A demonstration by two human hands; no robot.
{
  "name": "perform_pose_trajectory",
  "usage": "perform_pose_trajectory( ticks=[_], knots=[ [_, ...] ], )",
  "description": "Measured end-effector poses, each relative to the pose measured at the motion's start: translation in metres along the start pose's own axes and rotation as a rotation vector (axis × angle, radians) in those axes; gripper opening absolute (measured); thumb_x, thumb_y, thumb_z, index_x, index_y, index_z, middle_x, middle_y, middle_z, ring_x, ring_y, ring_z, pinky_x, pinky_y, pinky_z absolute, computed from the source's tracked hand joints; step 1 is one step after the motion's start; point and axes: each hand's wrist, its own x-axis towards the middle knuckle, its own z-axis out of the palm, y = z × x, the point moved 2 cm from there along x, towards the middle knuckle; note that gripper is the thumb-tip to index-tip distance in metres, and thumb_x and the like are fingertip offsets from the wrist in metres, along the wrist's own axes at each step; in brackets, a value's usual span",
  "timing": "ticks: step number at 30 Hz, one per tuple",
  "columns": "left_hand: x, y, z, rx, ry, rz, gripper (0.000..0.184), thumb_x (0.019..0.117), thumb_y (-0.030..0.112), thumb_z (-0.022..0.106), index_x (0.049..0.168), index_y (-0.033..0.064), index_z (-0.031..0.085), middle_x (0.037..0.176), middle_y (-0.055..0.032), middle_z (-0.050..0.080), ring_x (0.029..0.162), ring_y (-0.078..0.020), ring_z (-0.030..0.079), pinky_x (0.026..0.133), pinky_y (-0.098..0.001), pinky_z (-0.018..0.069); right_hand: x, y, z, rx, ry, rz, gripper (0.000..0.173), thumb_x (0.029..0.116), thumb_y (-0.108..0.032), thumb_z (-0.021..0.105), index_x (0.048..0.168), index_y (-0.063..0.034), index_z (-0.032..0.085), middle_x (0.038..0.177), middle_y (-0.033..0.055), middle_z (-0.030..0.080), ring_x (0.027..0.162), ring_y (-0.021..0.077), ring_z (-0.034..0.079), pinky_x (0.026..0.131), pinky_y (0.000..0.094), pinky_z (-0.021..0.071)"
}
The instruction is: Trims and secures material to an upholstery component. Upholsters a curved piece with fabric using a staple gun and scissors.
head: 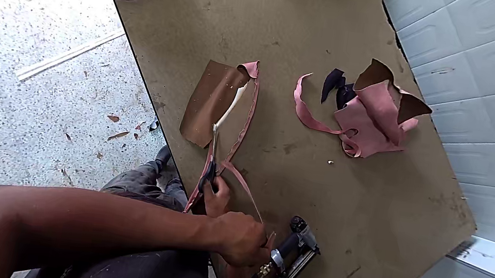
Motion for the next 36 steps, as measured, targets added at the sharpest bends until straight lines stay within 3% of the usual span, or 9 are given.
perform_pose_trajectory(
  ticks=[4, 7, 9, 12, 15, 21, 27, 32, 36],
  knots=[
    [-0.007, 0.004, 0.004, 0.093, -0.031, 0.072, 0.049, 0.1059, 0.046, 0.044, 0.082, 0.0073, 0.062, 0.073, -0.011, 0.064, 0.071, -0.031, 0.066, 0.061, -0.0572, 0.0503, 0.004, 0.019, 0.006, -0.131, 0.006, 0.018, 0.04, 0.0907, -0.061, 0.061, 0.084, -0.022, 0.067, 0.069, -0.0034, 0.063, 0.066, 0.0149, 0.064, 0.064, 0.0461, 0.0544],
    [-0.021, -0.008, -0.011, 0.036, 0.117, 0.059, 0.049, 0.1053, 0.047, 0.046, 0.085, 0.0065, 0.065, 0.076, -0.0121, 0.065, 0.077, -0.0326, 0.067, 0.068, -0.0603, 0.0522, -0.018, -0.014, -0.008, -0.193, 0.05, -0.023, 0.035, 0.0989, -0.035, 0.062, 0.09, -0.0022, 0.069, 0.078, 0.014, 0.068, 0.073, 0.0241, 0.067, 0.066, 0.0434, 0.0548],
    [-0.039, -0.023, -0.035, -0.112, 0.351, 0.045, 0.045, 0.1069, 0.043, 0.048, 0.095, 0.0057, 0.069, 0.081, -0.0114, 0.067, 0.08, -0.0294, 0.068, 0.075, -0.0583, 0.0548, -0.038, -0.08, -0.047, -0.111, -0.189, 0.478, 0.036, 0.1061, -0.014, 0.054, 0.134, 0.0088, 0.056, 0.132, 0.0237, 0.061, 0.123, 0.0267, 0.058, 0.11, 0.0404, 0.0426],
    [-0.057, -0.07, -0.092, -0.321, 0.943, 0.038, 0.029, 0.1052, 0.037, 0.057, 0.116, 0.0145, 0.071, 0.092, -0.0038, 0.073, 0.082, -0.0171, 0.071, 0.077, -0.046, 0.0608, -0.039, 0.013, -0.036, 0.054, 0.298, 0.172, 0.026, 0.0949, -0.017, 0.069, 0.107, 0.0049, 0.073, 0.108, 0.0203, 0.071, 0.101, 0.0277, 0.07, 0.093, 0.0433, 0.0578],
    [-0.049, -0.119, -0.145, -0.192, 1.26, -0.066, 0.058, 0.0982, 0.047, 0.064, 0.148, 0.0203, 0.05, 0.134, -0.0047, 0.063, 0.12, -0.0194, 0.064, 0.099, -0.0475, 0.0569, -0.03, 0.105, -0.043, -0.045, 0.461, 0.087, 0.033, 0.0954, -0.034, 0.069, 0.106, -0.0033, 0.076, 0.112, 0.019, 0.064, 0.102, 0.0313, 0.064, 0.088, 0.0486, 0.0569],
    [0.064, -0.151, -0.153, 0.301, 1.097, -0.34, 0.113, 0.0712, 0.077, 0.074, 0.162, 0.0241, 0.032, 0.165, -0.0158, 0.032, 0.147, -0.0366, 0.039, 0.112, -0.0574, 0.0415, -0.031, 0.113, -0.092, -0.186, 0.316, 0.407, 0.04, 0.1035, -0.042, 0.054, 0.109, -0.0083, 0.075, 0.103, 0.0132, 0.072, 0.098, 0.0294, 0.069, 0.09, 0.0566, 0.0548],
    [0.067, -0.15, -0.155, 0.627, 0.836, -0.09, 0.096, 0.0749, 0.037, 0.083, 0.159, 0.0289, 0.037, 0.16, -0.0188, 0.038, 0.139, -0.0417, 0.046, 0.105, -0.0598, 0.0458, -0.033, 0.114, -0.106, -0.069, 0.247, 0.432, 0.043, 0.101, -0.052, 0.058, 0.119, -0.0162, 0.075, 0.103, 0.0066, 0.075, 0.092, 0.0242, 0.072, 0.084, 0.0542, 0.0583],
    [0.012, -0.18, -0.18, 1.083, 0.321, 0.376, 0.089, 0.0816, -0.001, 0.071, 0.159, 0.0325, 0.041, 0.163, 0.0045, 0.043, 0.156, -0.028, 0.027, 0.125, -0.0647, 0.0183, -0.033, 0.108, -0.094, -0.126, 0.417, 0.436, 0.046, 0.0903, -0.057, 0.072, 0.109, -0.0155, 0.075, 0.098, 0.0073, 0.071, 0.089, 0.0263, 0.069, 0.08, 0.0573, 0.0556],
    [-0.03, -0.207, -0.252, 1.173, 0.428, 0.274, 0.071, 0.0888, -0.001, 0.063, 0.149, 0.0349, 0.055, 0.166, -0.0018, 0.037, 0.158, -0.0314, 0.022, 0.125, -0.0684, 0.0134, -0.024, 0.112, -0.083, -0.194, 0.52, 0.364, 0.043, 0.0816, -0.053, 0.083, 0.095, -0.0131, 0.073, 0.097, 0.0096, 0.065, 0.089, 0.0286, 0.064, 0.076, 0.0539, 0.0545]
  ],
)
